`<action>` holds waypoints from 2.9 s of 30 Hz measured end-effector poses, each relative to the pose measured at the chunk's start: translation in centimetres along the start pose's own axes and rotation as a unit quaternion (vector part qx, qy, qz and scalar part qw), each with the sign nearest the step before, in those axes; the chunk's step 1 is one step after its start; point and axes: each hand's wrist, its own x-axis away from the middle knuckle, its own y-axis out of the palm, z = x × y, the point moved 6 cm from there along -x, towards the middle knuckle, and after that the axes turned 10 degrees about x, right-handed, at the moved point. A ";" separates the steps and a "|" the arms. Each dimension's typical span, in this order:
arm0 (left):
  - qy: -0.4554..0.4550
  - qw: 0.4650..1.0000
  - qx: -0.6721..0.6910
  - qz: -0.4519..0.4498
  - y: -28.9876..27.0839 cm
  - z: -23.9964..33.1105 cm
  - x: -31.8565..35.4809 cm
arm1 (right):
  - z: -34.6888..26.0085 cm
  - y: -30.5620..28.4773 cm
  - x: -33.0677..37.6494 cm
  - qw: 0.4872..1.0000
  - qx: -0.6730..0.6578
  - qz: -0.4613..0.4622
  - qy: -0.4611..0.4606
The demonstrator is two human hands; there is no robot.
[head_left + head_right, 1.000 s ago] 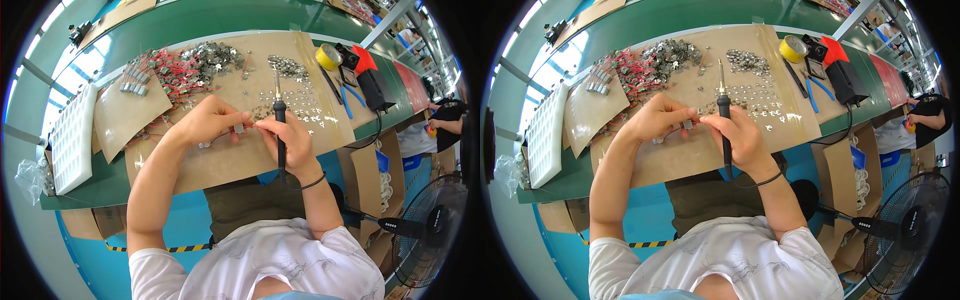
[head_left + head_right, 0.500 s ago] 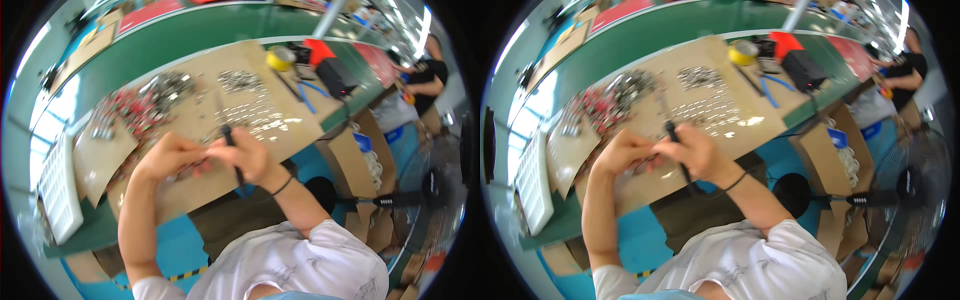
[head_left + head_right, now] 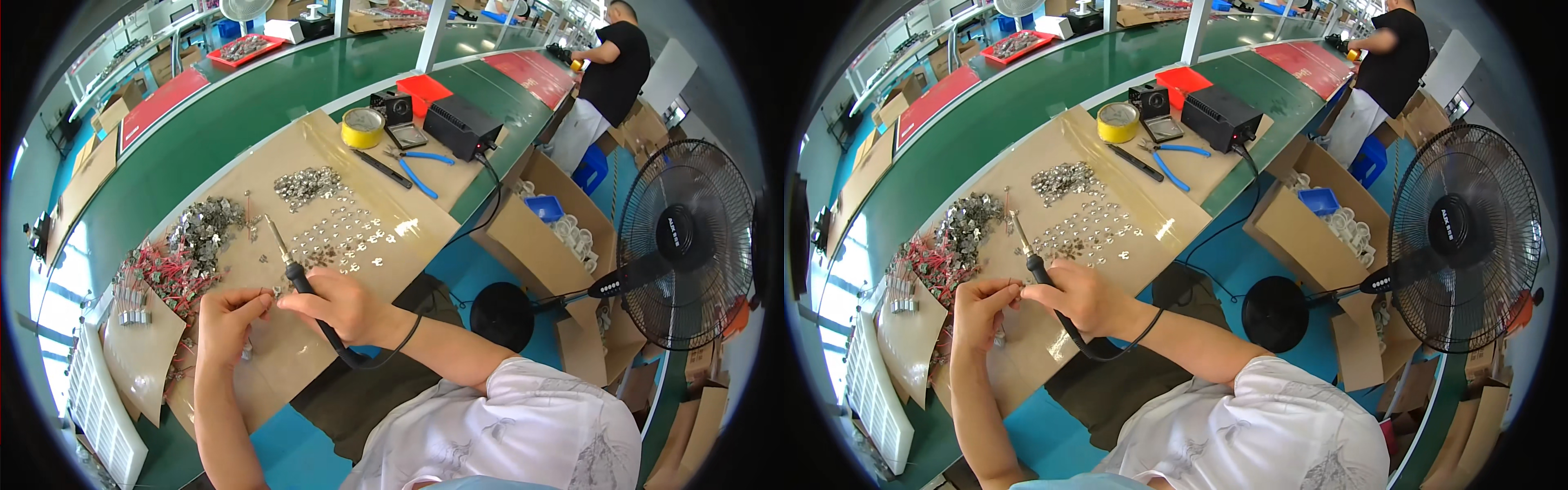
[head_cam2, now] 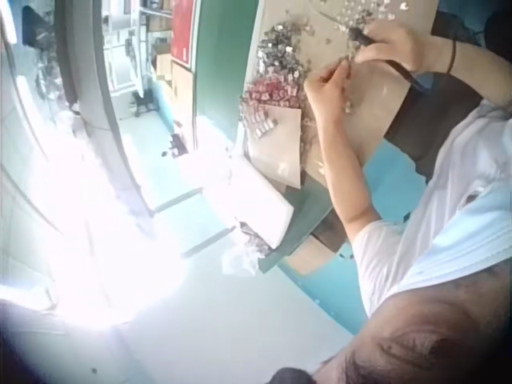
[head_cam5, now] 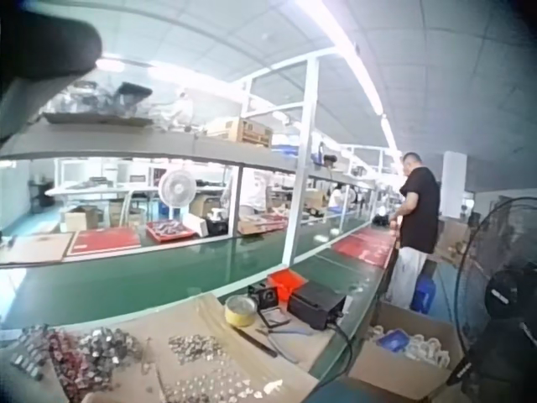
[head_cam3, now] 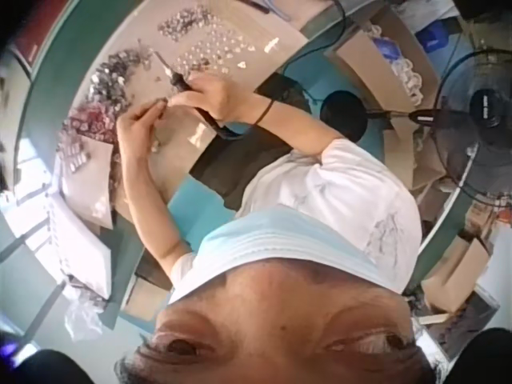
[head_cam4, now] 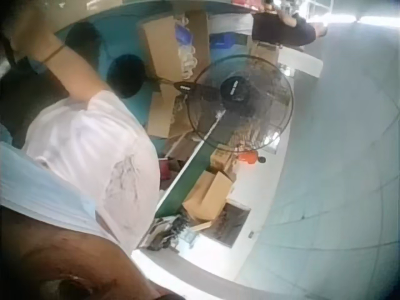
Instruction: Soldering electrical wires onto small circuit boards and components on an electronics assembly line.
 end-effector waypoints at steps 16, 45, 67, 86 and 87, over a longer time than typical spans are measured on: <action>0.149 0.947 -0.271 0.089 -0.3 0.1 0.2 | -0.5 1.2 -0.7 0.993 -0.057 -0.094 0.039; 0.185 0.919 -0.343 0.053 0.3 0.2 0.7 | 2.8 0.6 -1.2 0.988 -0.092 -0.062 0.111; 0.229 0.903 -0.355 0.073 0.6 -0.3 0.5 | 3.1 -0.2 0.0 0.981 -0.088 -0.085 0.149; 0.211 0.905 -0.360 0.079 1.0 0.0 0.4 | 3.1 -0.3 -0.2 0.980 -0.098 -0.073 0.156; 0.198 0.909 -0.358 0.076 1.0 0.1 0.4 | 3.1 -0.3 -0.2 0.982 -0.095 -0.071 0.147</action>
